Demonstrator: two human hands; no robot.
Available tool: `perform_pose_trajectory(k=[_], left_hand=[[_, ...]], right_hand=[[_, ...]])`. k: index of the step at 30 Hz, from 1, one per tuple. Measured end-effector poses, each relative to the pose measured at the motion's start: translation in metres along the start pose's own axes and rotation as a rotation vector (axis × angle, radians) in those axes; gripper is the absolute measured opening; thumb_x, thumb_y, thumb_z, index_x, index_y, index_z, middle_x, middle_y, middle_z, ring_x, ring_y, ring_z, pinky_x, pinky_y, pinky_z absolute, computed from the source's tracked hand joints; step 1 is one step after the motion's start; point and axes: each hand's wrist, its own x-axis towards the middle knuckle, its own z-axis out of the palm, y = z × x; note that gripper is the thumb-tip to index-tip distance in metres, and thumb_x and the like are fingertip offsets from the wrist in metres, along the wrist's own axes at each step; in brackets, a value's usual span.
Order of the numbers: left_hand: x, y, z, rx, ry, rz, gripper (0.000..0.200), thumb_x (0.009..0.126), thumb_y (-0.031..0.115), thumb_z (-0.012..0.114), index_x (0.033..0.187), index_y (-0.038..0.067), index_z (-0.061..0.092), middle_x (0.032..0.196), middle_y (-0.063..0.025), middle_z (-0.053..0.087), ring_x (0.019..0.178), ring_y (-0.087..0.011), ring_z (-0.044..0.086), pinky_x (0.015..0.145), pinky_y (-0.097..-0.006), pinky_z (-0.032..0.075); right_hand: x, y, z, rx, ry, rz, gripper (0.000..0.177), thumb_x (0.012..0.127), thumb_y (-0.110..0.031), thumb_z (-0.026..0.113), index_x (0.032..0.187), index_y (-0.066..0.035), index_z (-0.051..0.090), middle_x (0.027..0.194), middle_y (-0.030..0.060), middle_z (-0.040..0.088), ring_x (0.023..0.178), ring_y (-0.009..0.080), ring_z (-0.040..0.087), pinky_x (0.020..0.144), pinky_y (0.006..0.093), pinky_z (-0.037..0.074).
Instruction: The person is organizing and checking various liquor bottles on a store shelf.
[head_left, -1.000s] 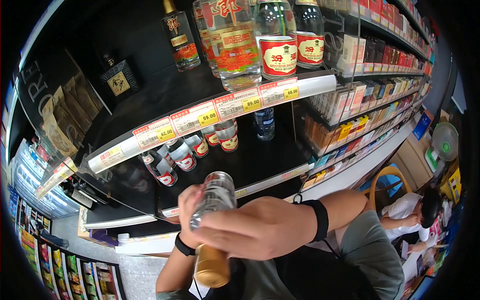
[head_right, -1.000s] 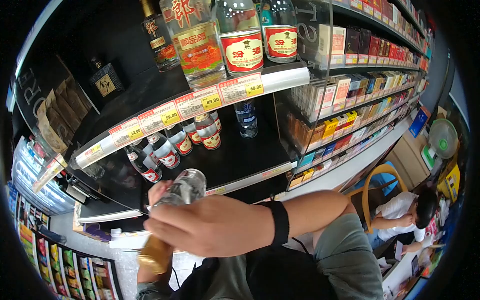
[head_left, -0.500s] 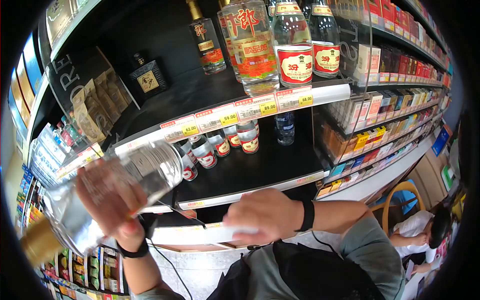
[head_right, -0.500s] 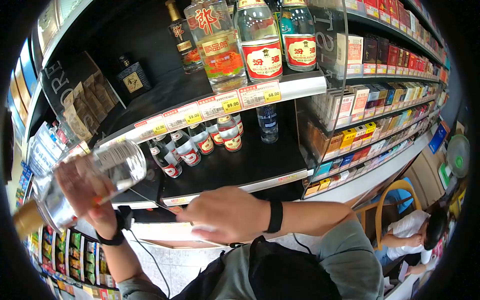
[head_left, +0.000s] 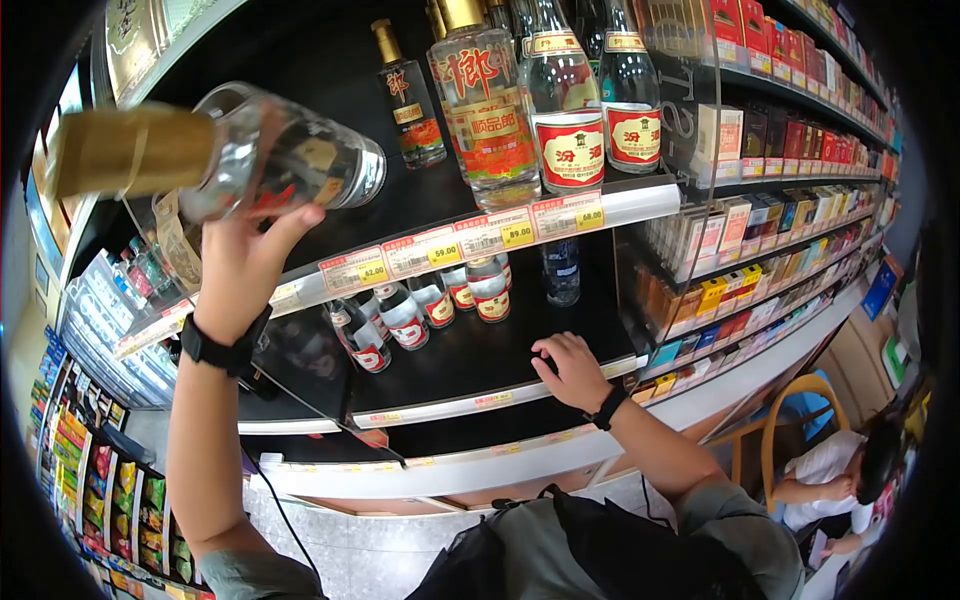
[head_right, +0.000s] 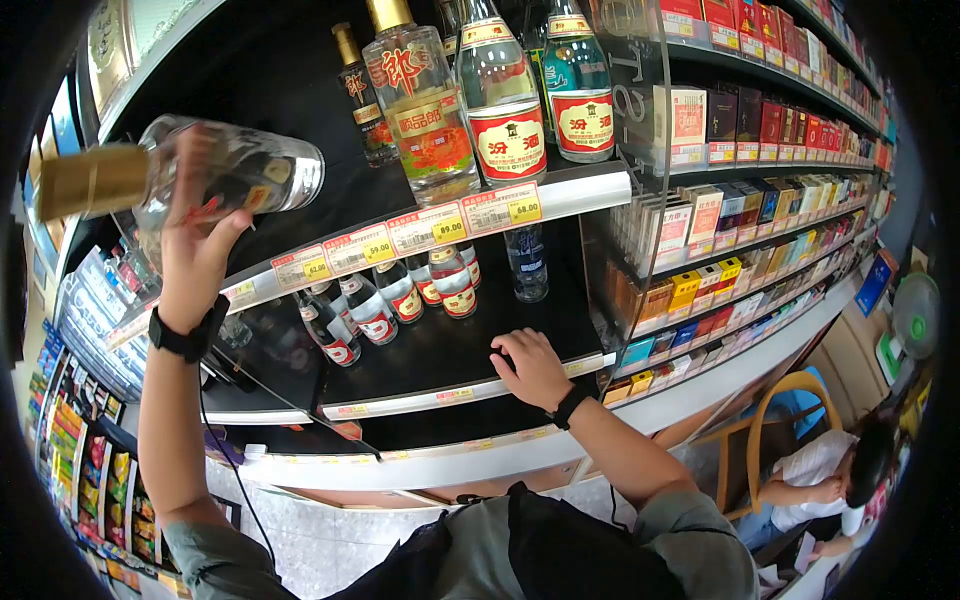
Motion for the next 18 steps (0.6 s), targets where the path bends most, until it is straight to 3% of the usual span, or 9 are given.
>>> perform_pose_trajectory(k=[2, 9, 11, 12, 16, 18], left_hand=[[0.016, -0.010, 0.009, -0.106, -0.027, 0.012, 0.047, 0.090, 0.021, 0.088, 0.123, -0.005, 0.067, 0.106, -0.0066, 0.073, 0.088, -0.0108, 0.062, 0.077, -0.0293, 0.052], [0.047, -0.038, 0.030, -0.047, -0.096, 0.017, 0.067, 0.091, 0.030, 0.088, 0.140, -0.001, 0.055, 0.099, -0.0006, 0.058, 0.080, -0.0101, 0.049, 0.073, -0.0280, 0.047], [0.054, -0.037, 0.032, -0.032, -0.248, -0.129, 0.073, 0.097, 0.028, 0.082, 0.152, 0.000, 0.043, 0.131, -0.0081, 0.062, 0.116, -0.0145, 0.056, 0.103, -0.0346, 0.047], [0.055, -0.042, 0.038, 0.036, -0.184, -0.004, 0.073, 0.095, 0.033, 0.084, 0.146, -0.001, 0.046, 0.092, 0.0013, 0.051, 0.078, -0.0095, 0.045, 0.072, -0.0280, 0.046], [0.070, -0.058, 0.048, -0.052, -0.229, -0.001, 0.074, 0.095, 0.035, 0.083, 0.146, -0.002, 0.044, 0.093, 0.0008, 0.051, 0.078, -0.0095, 0.046, 0.073, -0.0285, 0.046], [0.078, -0.062, 0.050, -0.057, -0.275, -0.029, 0.074, 0.097, 0.035, 0.081, 0.148, -0.001, 0.042, 0.102, -0.0029, 0.059, 0.085, -0.0104, 0.053, 0.077, -0.0284, 0.050]], right_hand=[[-0.004, 0.004, 0.004, -0.005, 0.034, -0.015, 0.018, 0.096, -0.017, 0.071, 0.110, -0.008, 0.066, 0.097, 0.0083, 0.066, 0.096, 0.0302, 0.062, 0.086, 0.0435, 0.047], [-0.003, -0.001, 0.011, -0.067, 0.056, 0.000, 0.015, 0.094, -0.018, 0.072, 0.105, -0.009, 0.068, 0.090, 0.0067, 0.066, 0.089, 0.0290, 0.065, 0.082, 0.0420, 0.051], [-0.004, -0.001, 0.014, -0.070, 0.075, -0.005, 0.013, 0.093, -0.018, 0.072, 0.103, -0.009, 0.068, 0.089, 0.0062, 0.066, 0.089, 0.0285, 0.066, 0.080, 0.0418, 0.051], [-0.004, 0.000, 0.014, -0.101, 0.049, 0.007, 0.013, 0.095, -0.019, 0.070, 0.104, -0.010, 0.068, 0.094, 0.0064, 0.070, 0.091, 0.0282, 0.068, 0.081, 0.0418, 0.054], [-0.006, 0.005, 0.021, -0.126, 0.073, -0.027, 0.012, 0.093, -0.016, 0.071, 0.103, -0.011, 0.067, 0.094, 0.0060, 0.070, 0.089, 0.0273, 0.069, 0.078, 0.0413, 0.055], [-0.006, 0.005, 0.022, -0.129, 0.102, -0.048, 0.012, 0.090, -0.013, 0.072, 0.101, -0.011, 0.067, 0.090, 0.0055, 0.070, 0.084, 0.0269, 0.069, 0.074, 0.0409, 0.056]])
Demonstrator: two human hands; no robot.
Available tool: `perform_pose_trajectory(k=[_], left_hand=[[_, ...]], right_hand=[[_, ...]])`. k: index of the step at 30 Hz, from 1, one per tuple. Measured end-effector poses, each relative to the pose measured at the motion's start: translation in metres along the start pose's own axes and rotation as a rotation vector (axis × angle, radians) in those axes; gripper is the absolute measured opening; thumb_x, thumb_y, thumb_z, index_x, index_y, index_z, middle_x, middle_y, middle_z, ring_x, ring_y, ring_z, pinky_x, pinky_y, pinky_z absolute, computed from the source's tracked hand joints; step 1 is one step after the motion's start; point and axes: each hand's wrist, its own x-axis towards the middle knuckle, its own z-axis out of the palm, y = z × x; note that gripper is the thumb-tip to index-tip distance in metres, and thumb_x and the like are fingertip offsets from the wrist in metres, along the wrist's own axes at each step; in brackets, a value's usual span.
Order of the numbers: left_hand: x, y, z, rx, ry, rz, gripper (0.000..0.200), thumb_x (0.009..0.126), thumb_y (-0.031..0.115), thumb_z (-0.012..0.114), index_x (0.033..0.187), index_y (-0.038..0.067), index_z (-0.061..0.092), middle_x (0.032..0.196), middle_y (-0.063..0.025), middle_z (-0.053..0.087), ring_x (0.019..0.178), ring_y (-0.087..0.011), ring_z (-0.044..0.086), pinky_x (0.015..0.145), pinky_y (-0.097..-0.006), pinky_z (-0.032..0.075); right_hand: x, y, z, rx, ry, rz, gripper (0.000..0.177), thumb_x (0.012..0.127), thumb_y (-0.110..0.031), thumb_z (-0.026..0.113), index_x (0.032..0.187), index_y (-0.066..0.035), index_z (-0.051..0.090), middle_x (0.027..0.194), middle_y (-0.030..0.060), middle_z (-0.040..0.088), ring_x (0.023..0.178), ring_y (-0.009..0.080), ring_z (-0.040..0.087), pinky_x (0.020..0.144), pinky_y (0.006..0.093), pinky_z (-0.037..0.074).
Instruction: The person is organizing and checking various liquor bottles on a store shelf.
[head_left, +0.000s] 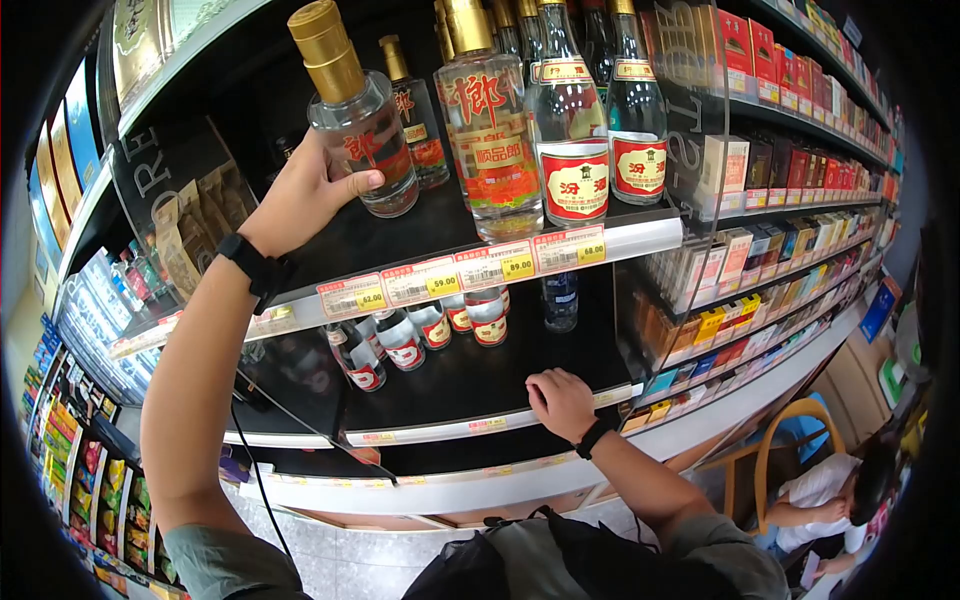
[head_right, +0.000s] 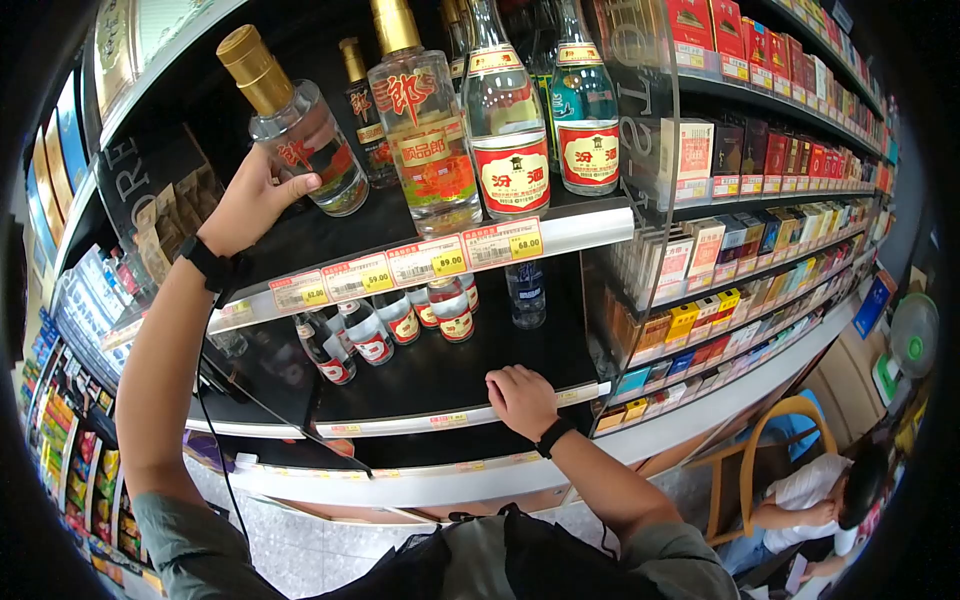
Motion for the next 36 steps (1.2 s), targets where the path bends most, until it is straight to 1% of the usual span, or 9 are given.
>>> perform_pose_trajectory(k=[2, 4, 9, 11, 12, 17, 24, 27, 36], left_hand=[[0.006, -0.003, 0.002, -0.006, -0.022, -0.016, 0.074, 0.098, 0.036, 0.080, 0.149, -0.001, 0.041, 0.106, -0.0047, 0.063, 0.088, -0.0108, 0.056, 0.079, -0.0284, 0.051], [0.011, -0.003, 0.007, -0.330, -0.083, -0.094, 0.075, 0.102, 0.035, 0.075, 0.155, 0.001, 0.034, 0.135, -0.0109, 0.062, 0.122, -0.0162, 0.060, 0.098, -0.0341, 0.056], [0.029, -0.027, 0.009, -0.310, -0.127, -0.238, 0.074, 0.105, 0.037, 0.070, 0.158, 0.008, 0.028, 0.143, -0.0135, 0.060, 0.129, -0.0220, 0.061, 0.096, -0.0405, 0.061], [0.032, -0.025, 0.011, -0.392, -0.221, -0.254, 0.075, 0.104, 0.040, 0.071, 0.158, 0.010, 0.028, 0.149, -0.0138, 0.057, 0.134, -0.0239, 0.060, 0.096, -0.0426, 0.062], [0.037, -0.030, 0.013, -0.338, -0.249, -0.290, 0.077, 0.103, 0.043, 0.071, 0.158, 0.011, 0.029, 0.152, -0.0142, 0.056, 0.138, -0.0260, 0.057, 0.095, -0.0430, 0.062], [0.056, -0.048, 0.021, -0.375, -0.291, -0.296, 0.088, 0.098, 0.055, 0.074, 0.159, 0.009, 0.029, 0.154, -0.0166, 0.053, 0.140, -0.0275, 0.055, 0.096, -0.0452, 0.061], [0.071, -0.048, 0.023, -0.405, -0.359, -0.292, 0.103, 0.095, 0.060, 0.074, 0.161, 0.001, 0.022, 0.154, -0.0213, 0.051, 0.142, -0.0300, 0.053, 0.106, -0.0471, 0.057], [0.070, -0.052, 0.027, -0.453, -0.324, -0.352, 0.105, 0.094, 0.061, 0.075, 0.161, -0.001, 0.022, 0.153, -0.0227, 0.051, 0.141, -0.0300, 0.054, 0.106, -0.0451, 0.057], [0.075, -0.070, 0.036, -0.421, -0.276, -0.320, 0.098, 0.096, 0.058, 0.074, 0.158, 0.000, 0.025, 0.150, -0.0237, 0.048, 0.138, -0.0325, 0.055, 0.104, -0.0467, 0.059]], right_hand=[[0.000, 0.000, 0.001, -0.009, 0.014, -0.009, 0.012, 0.089, -0.013, 0.072, 0.101, -0.011, 0.067, 0.088, 0.0055, 0.070, 0.083, 0.0273, 0.069, 0.073, 0.0409, 0.056], [0.000, 0.000, 0.001, -0.016, 0.026, -0.018, 0.013, 0.088, -0.012, 0.072, 0.100, -0.011, 0.067, 0.087, 0.0054, 0.070, 0.081, 0.0277, 0.069, 0.072, 0.0410, 0.056], [-0.001, 0.001, 0.004, -0.035, 0.037, -0.018, 0.011, 0.088, -0.011, 0.071, 0.098, -0.011, 0.066, 0.084, 0.0057, 0.069, 0.079, 0.0280, 0.068, 0.070, 0.0413, 0.055], [-0.001, 0.000, 0.005, -0.040, 0.043, -0.023, 0.011, 0.088, -0.011, 0.071, 0.097, -0.011, 0.066, 0.083, 0.0055, 0.068, 0.078, 0.0280, 0.068, 0.069, 0.0415, 0.055], [0.000, -0.002, 0.005, -0.054, 0.034, -0.023, 0.010, 0.088, -0.012, 0.071, 0.097, -0.011, 0.066, 0.082, 0.0052, 0.067, 0.077, 0.0278, 0.068, 0.068, 0.0417, 0.055], [-0.001, 0.001, 0.011, -0.067, 0.036, -0.049, 0.009, 0.089, -0.012, 0.071, 0.096, -0.011, 0.066, 0.081, 0.0051, 0.067, 0.075, 0.0276, 0.067, 0.067, 0.0421, 0.053], [0.001, -0.001, 0.011, -0.088, 0.042, -0.041, 0.008, 0.088, -0.011, 0.071, 0.094, -0.011, 0.066, 0.079, 0.0057, 0.067, 0.072, 0.0292, 0.067, 0.065, 0.0426, 0.052], [0.000, -0.002, 0.012, -0.097, 0.038, -0.029, 0.008, 0.087, -0.011, 0.071, 0.093, -0.011, 0.066, 0.079, 0.0067, 0.067, 0.070, 0.0300, 0.067, 0.064, 0.0431, 0.052], [0.002, -0.004, 0.012, -0.109, 0.057, -0.035, 0.007, 0.087, -0.011, 0.071, 0.093, -0.010, 0.068, 0.079, 0.0076, 0.068, 0.070, 0.0305, 0.067, 0.064, 0.0424, 0.053]])
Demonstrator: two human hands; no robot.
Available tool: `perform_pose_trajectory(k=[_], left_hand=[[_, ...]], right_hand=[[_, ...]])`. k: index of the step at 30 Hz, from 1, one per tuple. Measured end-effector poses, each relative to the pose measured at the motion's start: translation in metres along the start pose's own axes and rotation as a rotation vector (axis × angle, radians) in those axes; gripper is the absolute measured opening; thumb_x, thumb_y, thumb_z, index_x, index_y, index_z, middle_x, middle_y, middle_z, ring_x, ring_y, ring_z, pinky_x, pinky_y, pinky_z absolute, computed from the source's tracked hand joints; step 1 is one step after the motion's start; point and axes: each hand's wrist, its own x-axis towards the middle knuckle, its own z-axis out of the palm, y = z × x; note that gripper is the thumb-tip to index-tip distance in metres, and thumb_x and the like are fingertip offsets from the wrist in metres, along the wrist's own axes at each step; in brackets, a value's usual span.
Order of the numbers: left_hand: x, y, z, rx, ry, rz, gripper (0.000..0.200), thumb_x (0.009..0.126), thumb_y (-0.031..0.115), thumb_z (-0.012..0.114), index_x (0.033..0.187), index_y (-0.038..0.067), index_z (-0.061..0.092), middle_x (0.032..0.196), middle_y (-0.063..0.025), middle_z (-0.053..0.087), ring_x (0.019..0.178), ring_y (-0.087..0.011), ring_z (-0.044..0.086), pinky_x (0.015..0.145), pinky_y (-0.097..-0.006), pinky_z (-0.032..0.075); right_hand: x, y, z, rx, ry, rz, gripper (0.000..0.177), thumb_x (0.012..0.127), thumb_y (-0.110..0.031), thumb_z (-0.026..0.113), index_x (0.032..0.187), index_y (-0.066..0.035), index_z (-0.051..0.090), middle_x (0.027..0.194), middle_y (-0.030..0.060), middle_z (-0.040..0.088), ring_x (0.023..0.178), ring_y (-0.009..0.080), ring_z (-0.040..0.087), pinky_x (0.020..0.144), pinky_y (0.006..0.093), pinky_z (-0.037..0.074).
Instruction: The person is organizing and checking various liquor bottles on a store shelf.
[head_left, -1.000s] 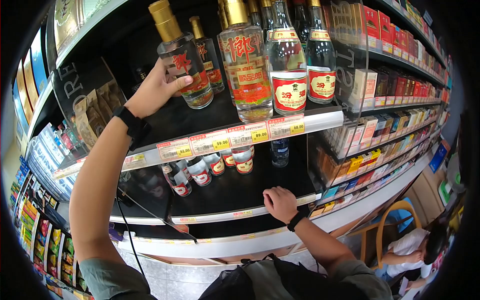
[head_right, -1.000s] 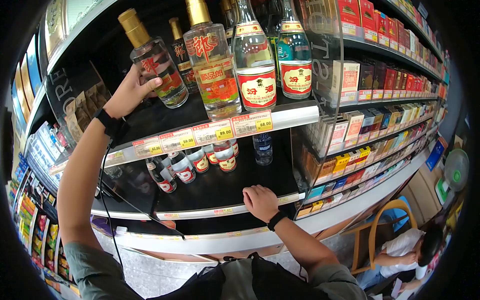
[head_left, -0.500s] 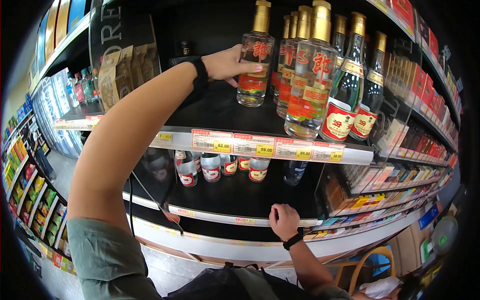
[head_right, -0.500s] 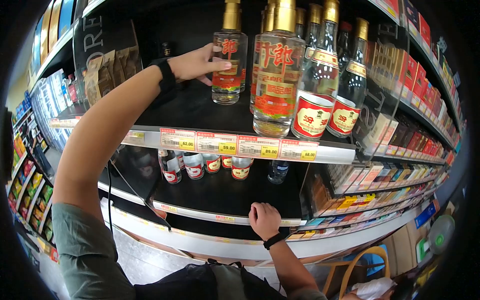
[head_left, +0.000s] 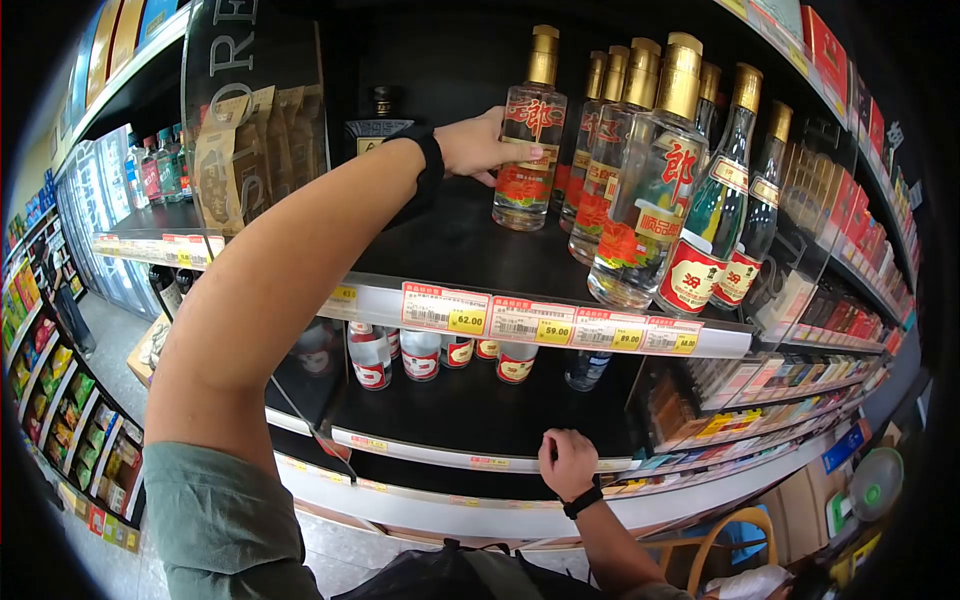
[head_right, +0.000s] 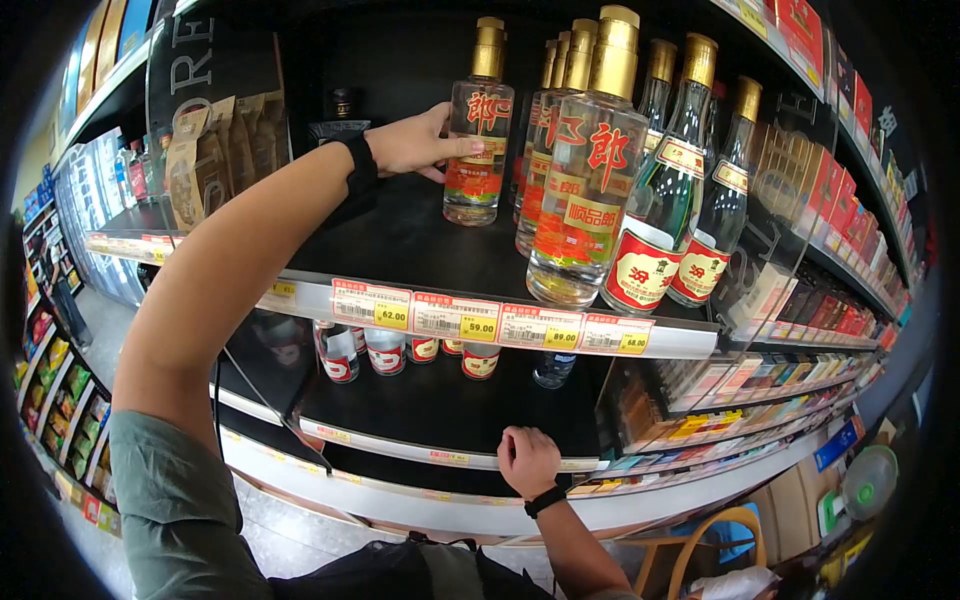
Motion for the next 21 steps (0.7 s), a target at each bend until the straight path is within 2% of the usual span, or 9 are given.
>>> perform_pose_trajectory(k=[8, 21], left_hand=[[0.007, -0.006, 0.002, -0.038, 0.009, 0.051, 0.094, 0.098, 0.054, 0.074, 0.158, 0.001, 0.025, 0.151, -0.0245, 0.047, 0.142, -0.0344, 0.052, 0.106, -0.0524, 0.058], [0.004, 0.000, 0.004, -0.014, -0.008, 0.071, 0.092, 0.100, 0.053, 0.072, 0.160, 0.002, 0.024, 0.152, -0.0231, 0.049, 0.141, -0.0343, 0.053, 0.105, -0.0527, 0.058]], right_hand=[[-0.001, 0.002, 0.002, 0.008, -0.007, -0.004, 0.008, 0.086, -0.010, 0.072, 0.092, -0.009, 0.067, 0.079, 0.0079, 0.068, 0.070, 0.0302, 0.067, 0.065, 0.0422, 0.053], [-0.001, 0.002, 0.002, -0.008, -0.011, 0.001, 0.009, 0.086, -0.009, 0.072, 0.092, -0.009, 0.066, 0.079, 0.0092, 0.068, 0.070, 0.0308, 0.067, 0.065, 0.0423, 0.053]])
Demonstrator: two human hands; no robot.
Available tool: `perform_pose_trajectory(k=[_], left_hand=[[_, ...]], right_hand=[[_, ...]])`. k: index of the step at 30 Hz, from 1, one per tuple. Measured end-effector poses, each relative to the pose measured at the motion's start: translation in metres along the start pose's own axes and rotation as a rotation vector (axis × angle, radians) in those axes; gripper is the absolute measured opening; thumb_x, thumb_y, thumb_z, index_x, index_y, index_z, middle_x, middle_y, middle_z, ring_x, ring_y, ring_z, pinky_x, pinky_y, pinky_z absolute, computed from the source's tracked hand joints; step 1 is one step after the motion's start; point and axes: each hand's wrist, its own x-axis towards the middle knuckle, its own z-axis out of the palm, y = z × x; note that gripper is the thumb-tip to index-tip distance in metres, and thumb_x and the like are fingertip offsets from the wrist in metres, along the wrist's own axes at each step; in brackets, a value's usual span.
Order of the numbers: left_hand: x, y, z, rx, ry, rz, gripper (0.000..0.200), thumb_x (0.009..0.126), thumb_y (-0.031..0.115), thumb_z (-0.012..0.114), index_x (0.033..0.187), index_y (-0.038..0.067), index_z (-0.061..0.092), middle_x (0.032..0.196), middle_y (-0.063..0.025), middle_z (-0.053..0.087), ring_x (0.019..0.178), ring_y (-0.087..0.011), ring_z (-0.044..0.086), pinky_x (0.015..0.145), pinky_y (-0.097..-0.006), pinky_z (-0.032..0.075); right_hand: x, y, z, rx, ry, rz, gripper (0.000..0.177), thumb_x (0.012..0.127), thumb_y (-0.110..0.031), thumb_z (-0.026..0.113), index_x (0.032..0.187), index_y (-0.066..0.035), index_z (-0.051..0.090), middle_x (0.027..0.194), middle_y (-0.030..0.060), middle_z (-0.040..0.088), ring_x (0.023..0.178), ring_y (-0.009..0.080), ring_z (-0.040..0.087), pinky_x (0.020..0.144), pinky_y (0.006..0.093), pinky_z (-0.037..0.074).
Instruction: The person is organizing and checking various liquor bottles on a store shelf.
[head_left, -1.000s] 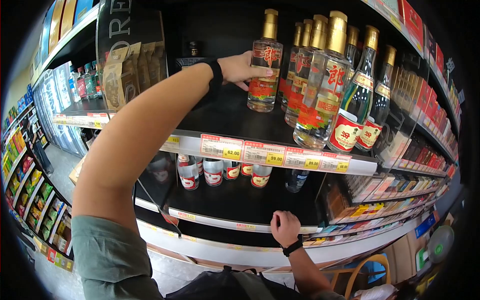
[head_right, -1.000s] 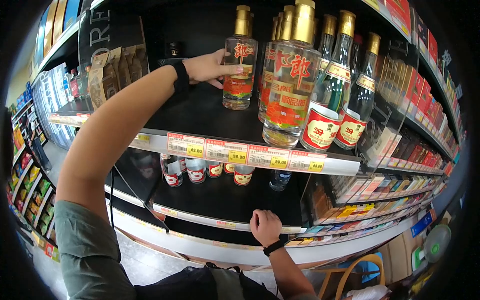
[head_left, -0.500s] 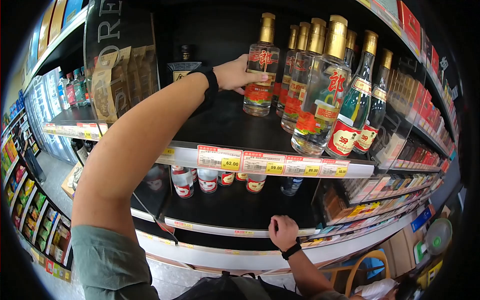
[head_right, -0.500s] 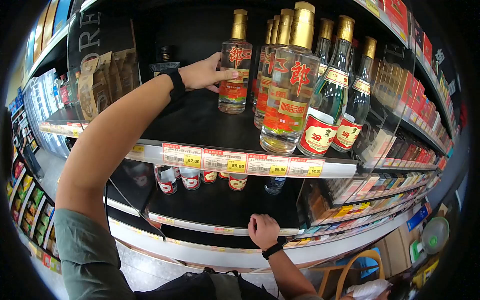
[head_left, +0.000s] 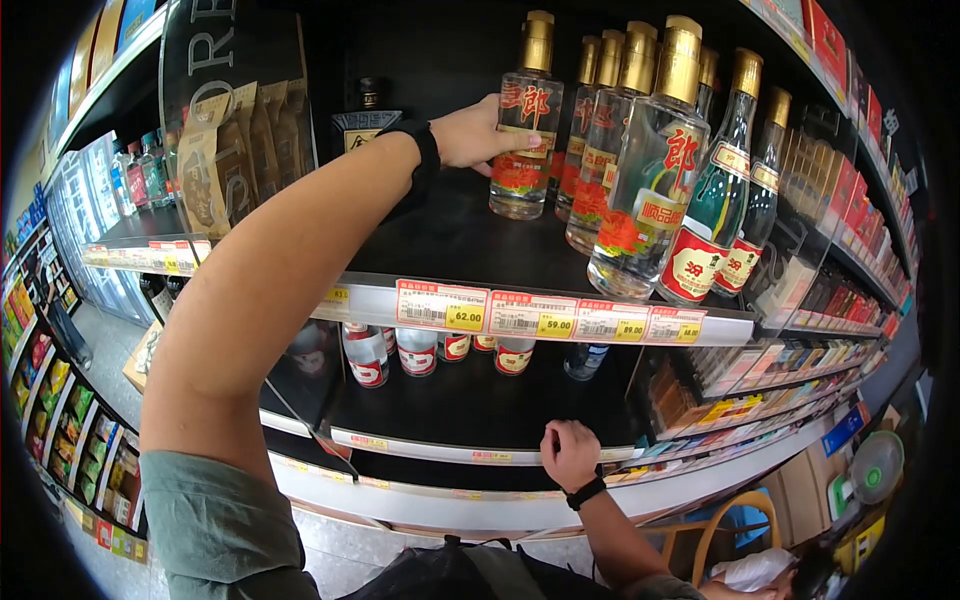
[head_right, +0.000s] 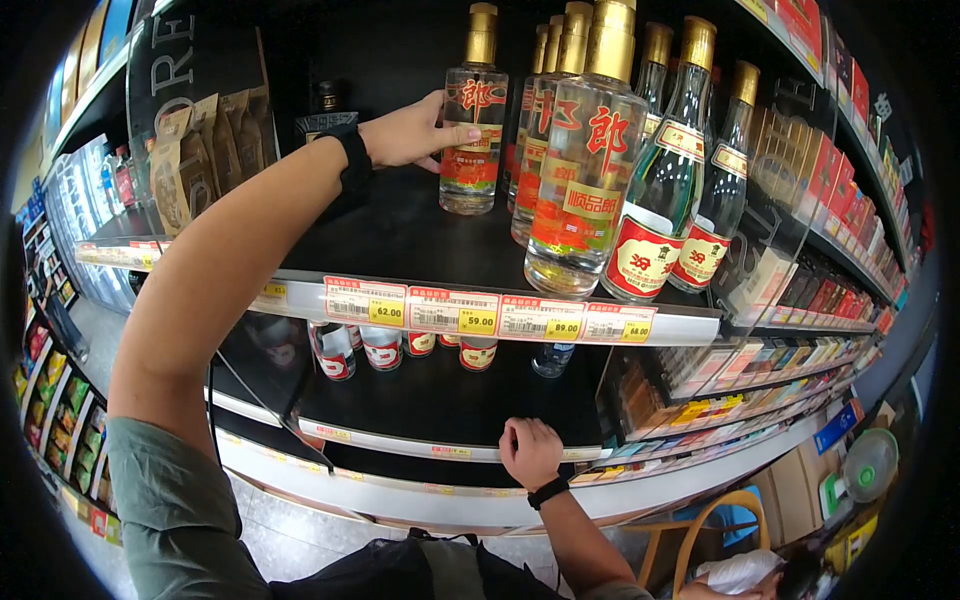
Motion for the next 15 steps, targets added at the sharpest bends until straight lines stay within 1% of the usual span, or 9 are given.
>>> perform_pose_trajectory(k=[3, 6, 9, 12, 13, 14, 15], left_hand=[[0.002, -0.003, 0.000, 0.030, 0.015, -0.015, 0.091, 0.100, 0.054, 0.071, 0.160, 0.003, 0.025, 0.154, -0.0226, 0.048, 0.143, -0.0337, 0.052, 0.106, -0.0530, 0.057], [-0.002, -0.001, 0.001, 0.014, -0.011, 0.028, 0.089, 0.100, 0.054, 0.071, 0.160, 0.004, 0.026, 0.155, -0.0212, 0.049, 0.143, -0.0328, 0.052, 0.106, -0.0530, 0.057], [0.003, -0.006, 0.001, 0.022, -0.001, 0.022, 0.086, 0.101, 0.055, 0.070, 0.161, 0.009, 0.027, 0.154, -0.0198, 0.051, 0.144, -0.0315, 0.051, 0.108, -0.0528, 0.055], [0.004, -0.009, 0.001, 0.021, 0.016, 0.011, 0.087, 0.099, 0.057, 0.071, 0.159, 0.010, 0.031, 0.153, -0.0169, 0.053, 0.141, -0.0289, 0.054, 0.107, -0.0509, 0.055], [0.004, -0.010, 0.001, 0.032, 0.020, 0.021, 0.088, 0.097, 0.058, 0.074, 0.159, 0.011, 0.032, 0.150, -0.0143, 0.056, 0.136, -0.0254, 0.057, 0.104, -0.0461, 0.057], [0.010, -0.017, -0.001, 0.052, 0.055, 0.023, 0.089, 0.096, 0.060, 0.074, 0.159, 0.012, 0.033, 0.143, -0.0113, 0.060, 0.124, -0.0211, 0.062, 0.099, -0.0406, 0.058], [0.012, -0.018, -0.005, 0.086, 0.062, 0.002, 0.099, 0.092, 0.063, 0.076, 0.161, 0.009, 0.031, 0.143, -0.0146, 0.059, 0.119, -0.0222, 0.064, 0.095, -0.0407, 0.059]], right_hand=[[0.000, 0.001, 0.001, -0.003, 0.000, 0.001, 0.010, 0.085, -0.009, 0.072, 0.092, -0.009, 0.066, 0.078, 0.0093, 0.068, 0.069, 0.0309, 0.067, 0.064, 0.0418, 0.053], [-0.001, 0.001, 0.002, -0.023, 0.022, -0.002, 0.010, 0.084, -0.008, 0.072, 0.092, -0.009, 0.065, 0.077, 0.0084, 0.067, 0.068, 0.0303, 0.066, 0.063, 0.0409, 0.053], [-0.005, 0.003, 0.002, 0.018, 0.046, -0.027, 0.011, 0.083, -0.007, 0.073, 0.091, -0.009, 0.065, 0.073, 0.0062, 0.064, 0.065, 0.0285, 0.065, 0.062, 0.0404, 0.053], [-0.002, 0.002, -0.001, 0.046, 0.044, -0.006, 0.009, 0.083, -0.006, 0.072, 0.090, -0.009, 0.065, 0.074, 0.0061, 0.064, 0.067, 0.0286, 0.065, 0.063, 0.0410, 0.053], [-0.001, 0.000, -0.003, 0.085, 0.046, 0.027, 0.009, 0.084, -0.007, 0.072, 0.090, -0.008, 0.066, 0.074, 0.0061, 0.065, 0.067, 0.0292, 0.065, 0.063, 0.0412, 0.053], [-0.001, -0.002, -0.008, 0.149, 0.019, 0.087, 0.008, 0.086, -0.006, 0.072, 0.092, -0.007, 0.067, 0.076, 0.0074, 0.065, 0.070, 0.0297, 0.066, 0.065, 0.0411, 0.053], [0.000, -0.002, -0.011, 0.228, 0.011, 0.138, 0.009, 0.087, -0.005, 0.072, 0.095, -0.006, 0.067, 0.079, 0.0088, 0.065, 0.072, 0.0293, 0.065, 0.066, 0.0404, 0.053]])
